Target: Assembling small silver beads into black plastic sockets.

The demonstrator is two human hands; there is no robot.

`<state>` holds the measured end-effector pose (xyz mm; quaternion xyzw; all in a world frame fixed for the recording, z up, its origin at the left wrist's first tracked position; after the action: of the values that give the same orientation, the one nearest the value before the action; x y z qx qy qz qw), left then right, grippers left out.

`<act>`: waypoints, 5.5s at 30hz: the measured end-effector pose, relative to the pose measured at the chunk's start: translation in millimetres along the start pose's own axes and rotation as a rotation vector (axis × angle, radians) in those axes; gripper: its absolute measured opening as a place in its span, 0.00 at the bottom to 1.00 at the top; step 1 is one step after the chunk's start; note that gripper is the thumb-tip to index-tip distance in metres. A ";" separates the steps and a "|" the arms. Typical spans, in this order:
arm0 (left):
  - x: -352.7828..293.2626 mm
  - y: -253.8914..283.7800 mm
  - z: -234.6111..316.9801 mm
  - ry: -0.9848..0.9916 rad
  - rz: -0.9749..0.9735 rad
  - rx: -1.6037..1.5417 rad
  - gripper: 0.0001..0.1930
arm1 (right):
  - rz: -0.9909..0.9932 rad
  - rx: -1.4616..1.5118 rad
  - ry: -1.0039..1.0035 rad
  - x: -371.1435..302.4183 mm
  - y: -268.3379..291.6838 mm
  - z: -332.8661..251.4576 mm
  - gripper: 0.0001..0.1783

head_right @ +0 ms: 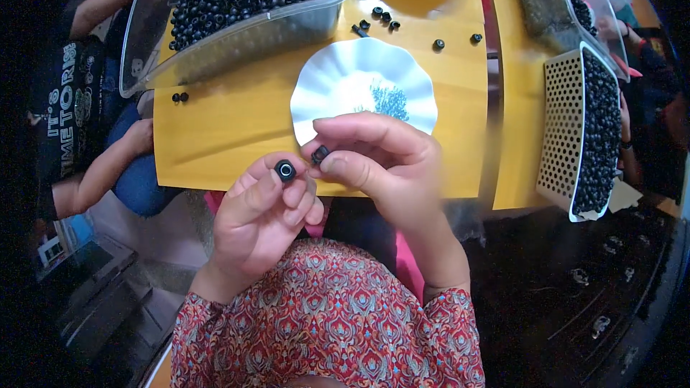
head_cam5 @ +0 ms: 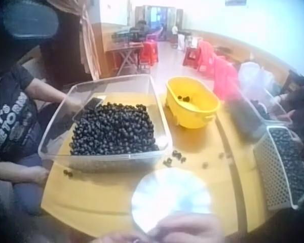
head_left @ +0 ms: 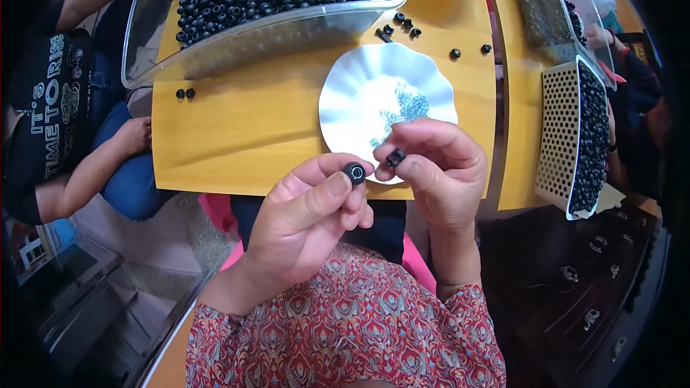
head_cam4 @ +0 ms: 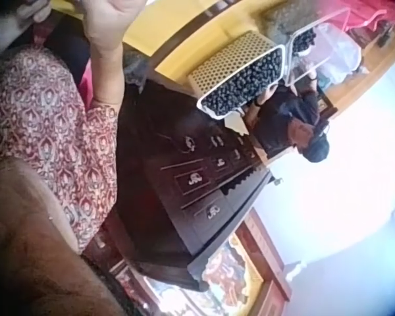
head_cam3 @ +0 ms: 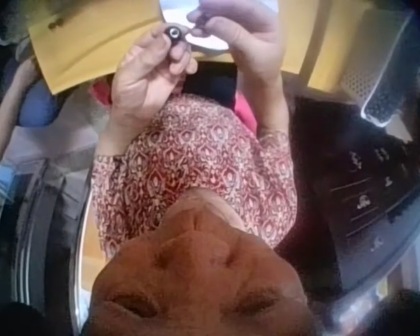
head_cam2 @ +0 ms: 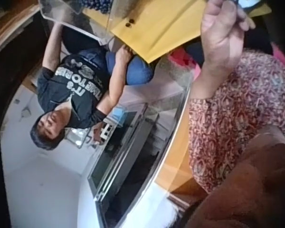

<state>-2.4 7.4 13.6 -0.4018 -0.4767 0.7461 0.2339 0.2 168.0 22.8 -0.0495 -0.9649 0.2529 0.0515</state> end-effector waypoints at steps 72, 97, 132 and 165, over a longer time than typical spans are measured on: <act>11.0 2.4 -11.6 -0.045 0.072 0.286 0.11 | -0.132 -0.138 0.317 -13.3 25.2 27.4 0.15; 11.1 8.3 -13.1 -0.097 0.021 0.301 0.10 | -0.271 -0.621 0.355 -4.9 20.1 -12.4 0.11; 9.2 -2.1 -12.9 0.247 -0.025 0.155 0.15 | -0.629 -0.290 0.044 23.4 20.7 -15.0 0.20; 9.9 6.5 -18.0 0.113 -0.087 0.038 0.11 | -0.799 -0.504 -0.035 36.6 14.6 -29.9 0.24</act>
<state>6.9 21.2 0.0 -0.4179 -0.4655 0.7201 0.3003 -31.3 199.6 44.2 0.3188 -0.9404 -0.0278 0.1148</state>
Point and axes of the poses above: each hand's wrist, its own x-axis towards the middle knuckle, its own y-axis out of the back of the hand, z = x × y, the point moved 2 cm from there along x, towards the middle knuckle, and after that the axes turned 9 degrees about y, right-handed, at the moved point
